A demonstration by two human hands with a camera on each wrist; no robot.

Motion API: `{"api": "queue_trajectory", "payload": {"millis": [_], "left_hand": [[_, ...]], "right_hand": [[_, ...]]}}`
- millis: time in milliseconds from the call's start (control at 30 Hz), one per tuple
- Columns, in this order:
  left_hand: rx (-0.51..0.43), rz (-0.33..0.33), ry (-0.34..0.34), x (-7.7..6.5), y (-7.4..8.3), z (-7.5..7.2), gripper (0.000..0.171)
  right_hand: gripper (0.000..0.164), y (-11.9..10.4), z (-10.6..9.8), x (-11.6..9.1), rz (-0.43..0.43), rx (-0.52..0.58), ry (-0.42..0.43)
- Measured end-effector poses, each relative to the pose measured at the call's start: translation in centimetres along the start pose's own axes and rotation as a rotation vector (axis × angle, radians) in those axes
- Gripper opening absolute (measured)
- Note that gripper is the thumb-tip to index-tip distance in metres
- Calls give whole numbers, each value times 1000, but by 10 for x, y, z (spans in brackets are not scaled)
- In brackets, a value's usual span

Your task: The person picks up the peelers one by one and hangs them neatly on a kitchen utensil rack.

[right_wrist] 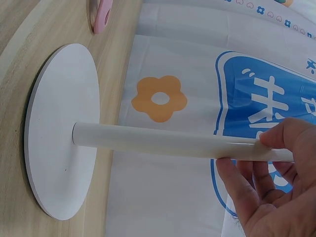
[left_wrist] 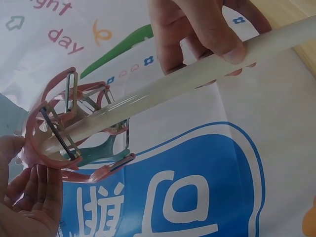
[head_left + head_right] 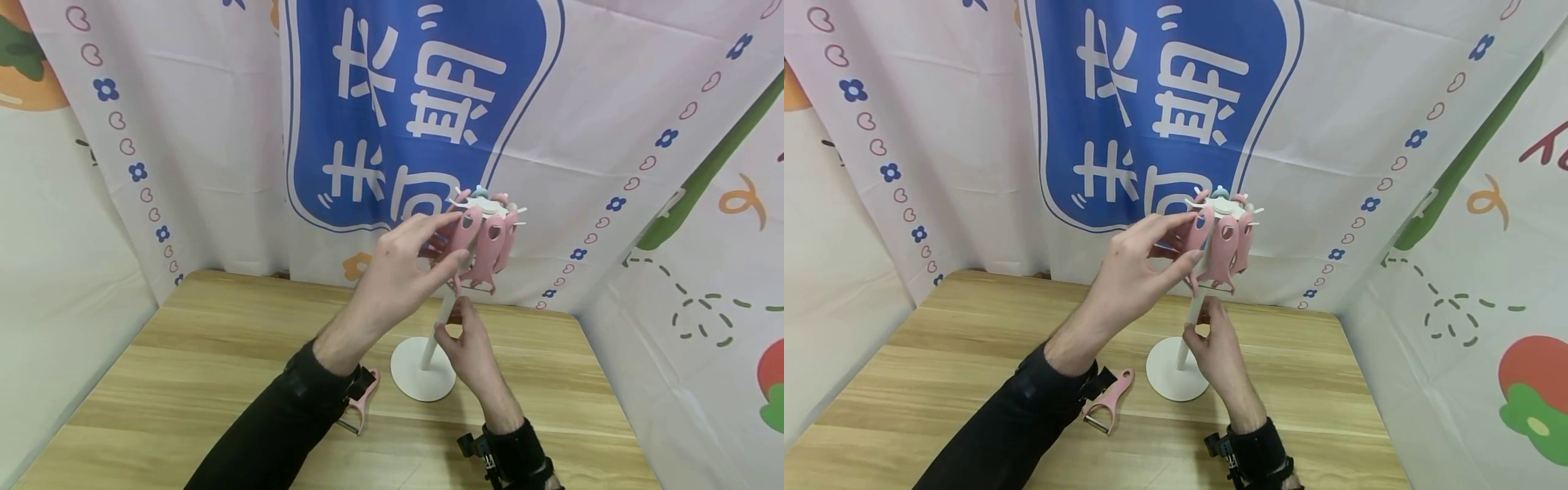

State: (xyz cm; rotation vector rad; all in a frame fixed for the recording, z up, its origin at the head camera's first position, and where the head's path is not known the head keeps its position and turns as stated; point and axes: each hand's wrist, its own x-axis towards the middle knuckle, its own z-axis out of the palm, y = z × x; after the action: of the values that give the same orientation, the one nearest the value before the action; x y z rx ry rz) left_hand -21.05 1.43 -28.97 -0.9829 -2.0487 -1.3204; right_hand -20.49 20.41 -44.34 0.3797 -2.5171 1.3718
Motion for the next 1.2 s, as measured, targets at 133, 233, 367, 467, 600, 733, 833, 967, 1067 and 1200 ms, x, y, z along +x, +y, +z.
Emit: {"api": "queue_trajectory", "payload": {"millis": [133, 233, 367, 467, 600, 733, 833, 967, 1067, 1200], "left_hand": [[11, -12, -5, -1, -2, 2, 54], [10, -23, -6, -1, -3, 3, 54], [-2, -36, -9, -2, -5, 3, 54], [-4, -33, -8, -4, -5, 2, 54], [11, -25, -2, -6, -8, 1, 53], [20, -21, 5, -8, -10, -2, 52], [36, -28, 11, -13, -12, -6, 51], [63, -46, 13, -20, -14, -10, 50], [77, -51, 4, -26, -17, -12, 49], [103, -51, -12, -34, -21, -15, 48]], "right_hand": [[30, 0, 0, 0, -6, -2, 5], [30, 0, 0, 0, -10, 3, 5], [30, 1, 0, 0, -11, 7, 0], [30, 1, 0, 0, -14, 7, 0], [31, 1, 0, 0, -17, 4, 1], [32, 1, 1, 0, -13, 1, 0], [32, 0, 1, 0, -7, -1, -1], [32, -1, 1, 0, 2, -7, 1], [32, -1, 1, 0, 12, -12, -1], [33, -1, 1, 0, 30, -17, -5]]}}
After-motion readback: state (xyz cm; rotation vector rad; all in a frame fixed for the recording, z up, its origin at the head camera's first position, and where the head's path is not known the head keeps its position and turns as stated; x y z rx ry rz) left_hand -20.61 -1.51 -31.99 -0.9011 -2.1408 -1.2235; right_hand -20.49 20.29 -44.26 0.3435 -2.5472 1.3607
